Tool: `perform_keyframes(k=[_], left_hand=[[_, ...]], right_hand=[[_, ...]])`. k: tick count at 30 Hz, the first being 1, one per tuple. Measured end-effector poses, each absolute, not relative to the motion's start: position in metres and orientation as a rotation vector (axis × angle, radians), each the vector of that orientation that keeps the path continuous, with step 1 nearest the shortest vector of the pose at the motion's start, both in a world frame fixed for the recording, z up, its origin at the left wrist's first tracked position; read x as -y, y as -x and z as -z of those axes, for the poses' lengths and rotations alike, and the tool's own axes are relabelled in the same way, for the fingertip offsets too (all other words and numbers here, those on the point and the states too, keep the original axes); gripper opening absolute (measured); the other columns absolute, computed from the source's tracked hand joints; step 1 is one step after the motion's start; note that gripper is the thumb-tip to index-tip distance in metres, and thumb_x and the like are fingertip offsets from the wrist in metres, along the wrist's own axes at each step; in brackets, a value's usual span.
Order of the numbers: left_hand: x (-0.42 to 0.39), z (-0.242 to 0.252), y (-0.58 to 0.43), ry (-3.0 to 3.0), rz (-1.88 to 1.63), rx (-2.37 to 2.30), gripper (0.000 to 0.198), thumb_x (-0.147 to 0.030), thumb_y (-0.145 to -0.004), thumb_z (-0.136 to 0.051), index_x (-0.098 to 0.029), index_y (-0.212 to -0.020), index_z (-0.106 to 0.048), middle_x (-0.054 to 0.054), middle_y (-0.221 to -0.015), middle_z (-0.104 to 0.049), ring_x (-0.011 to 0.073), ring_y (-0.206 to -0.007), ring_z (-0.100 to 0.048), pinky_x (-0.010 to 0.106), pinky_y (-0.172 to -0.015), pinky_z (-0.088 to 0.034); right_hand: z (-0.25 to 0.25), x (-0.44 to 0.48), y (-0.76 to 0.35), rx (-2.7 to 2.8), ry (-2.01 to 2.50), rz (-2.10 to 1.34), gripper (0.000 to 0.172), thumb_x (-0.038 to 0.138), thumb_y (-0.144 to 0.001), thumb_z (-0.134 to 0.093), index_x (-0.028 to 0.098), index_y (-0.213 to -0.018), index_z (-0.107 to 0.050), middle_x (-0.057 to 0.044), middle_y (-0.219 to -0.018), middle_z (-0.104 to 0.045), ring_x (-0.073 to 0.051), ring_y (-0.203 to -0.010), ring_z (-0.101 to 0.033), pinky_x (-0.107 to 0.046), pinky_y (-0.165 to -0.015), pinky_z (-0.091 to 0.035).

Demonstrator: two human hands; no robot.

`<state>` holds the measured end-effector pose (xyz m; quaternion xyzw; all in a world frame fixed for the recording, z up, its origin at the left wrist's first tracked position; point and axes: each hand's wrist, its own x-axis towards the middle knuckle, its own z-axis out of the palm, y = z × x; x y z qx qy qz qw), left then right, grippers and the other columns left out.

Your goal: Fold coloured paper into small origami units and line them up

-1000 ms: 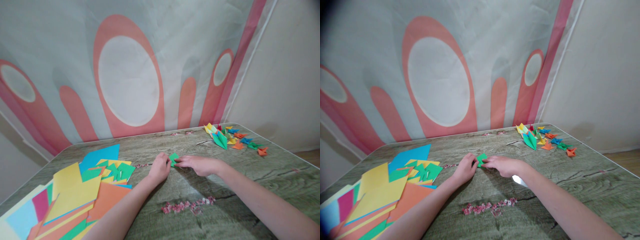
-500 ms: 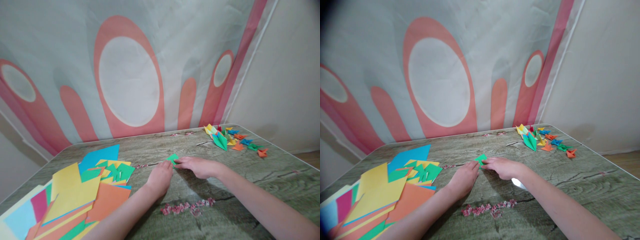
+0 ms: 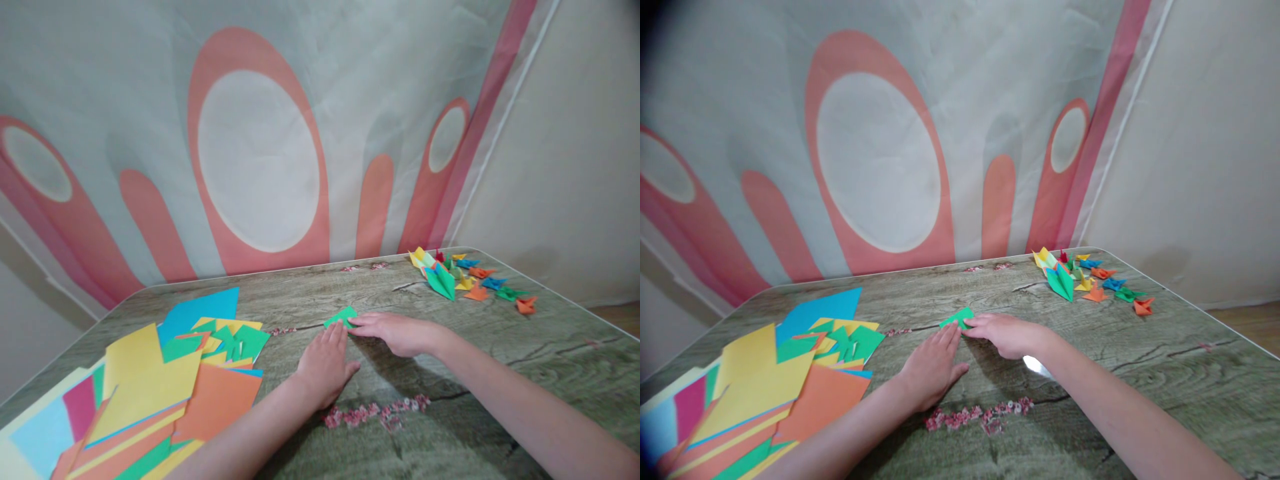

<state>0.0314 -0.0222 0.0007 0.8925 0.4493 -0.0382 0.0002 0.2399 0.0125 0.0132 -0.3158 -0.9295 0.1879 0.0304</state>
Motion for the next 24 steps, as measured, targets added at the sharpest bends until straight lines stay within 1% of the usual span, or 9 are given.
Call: perform_keyframes(k=[6,10,15,20,24], left_hand=[[0.0224,-0.0025,-0.0307,-2.799,0.116,-1.386,0.069,-0.054,-0.085,-0.034,-0.007,-0.135,-0.032,0.015,-0.143,-0.026,0.0259,-0.132,-0.024,0.038,-0.106,-0.027],[0.0226,-0.0026,-0.0306,-2.808,0.086,-1.387,0.068,-0.054,-0.084,-0.036,-0.008,-0.134,-0.034,0.016,-0.142,-0.029,0.0266,-0.131,-0.026,0.039,-0.104,-0.028],[0.0224,-0.0023,-0.0303,-2.814,0.054,-1.387,0.067,-0.053,-0.084,-0.039,-0.009,-0.133,-0.035,0.016,-0.141,-0.03,0.0265,-0.13,-0.029,0.04,-0.104,-0.028],[0.0221,-0.0035,-0.0308,-2.816,0.078,-1.387,0.068,-0.054,-0.084,-0.038,-0.008,-0.133,-0.035,0.016,-0.141,-0.031,0.0262,-0.13,-0.029,0.038,-0.104,-0.029],[0.0214,-0.0026,-0.0306,-2.827,0.085,-1.384,0.069,-0.055,-0.083,-0.038,-0.007,-0.133,-0.036,0.016,-0.141,-0.031,0.0266,-0.13,-0.029,0.039,-0.104,-0.028]], right_hand=[[-0.0126,-0.0126,-0.2408,2.86,0.98,-0.595,0.081,-0.007,-0.061,-0.045,0.024,-0.135,-0.036,-0.004,-0.143,-0.029,-0.019,-0.131,-0.026,-0.035,-0.109,-0.023],[-0.0121,-0.0149,-0.2425,2.873,0.951,-0.608,0.078,-0.007,-0.061,-0.044,0.023,-0.133,-0.039,-0.004,-0.143,-0.029,-0.019,-0.131,-0.027,-0.034,-0.109,-0.024],[-0.0109,-0.0182,-0.2448,2.876,0.927,-0.655,0.079,-0.007,-0.06,-0.044,0.024,-0.133,-0.04,-0.003,-0.144,-0.026,-0.019,-0.131,-0.026,-0.033,-0.109,-0.023],[-0.0123,-0.0184,-0.2454,2.88,0.912,-0.669,0.079,-0.007,-0.06,-0.043,0.026,-0.132,-0.041,-0.001,-0.144,-0.025,-0.018,-0.131,-0.027,-0.033,-0.108,-0.024],[-0.0142,-0.0164,-0.2437,2.891,0.921,-0.631,0.077,-0.006,-0.061,-0.044,0.026,-0.132,-0.041,-0.002,-0.144,-0.027,-0.018,-0.131,-0.028,-0.033,-0.108,-0.024]])
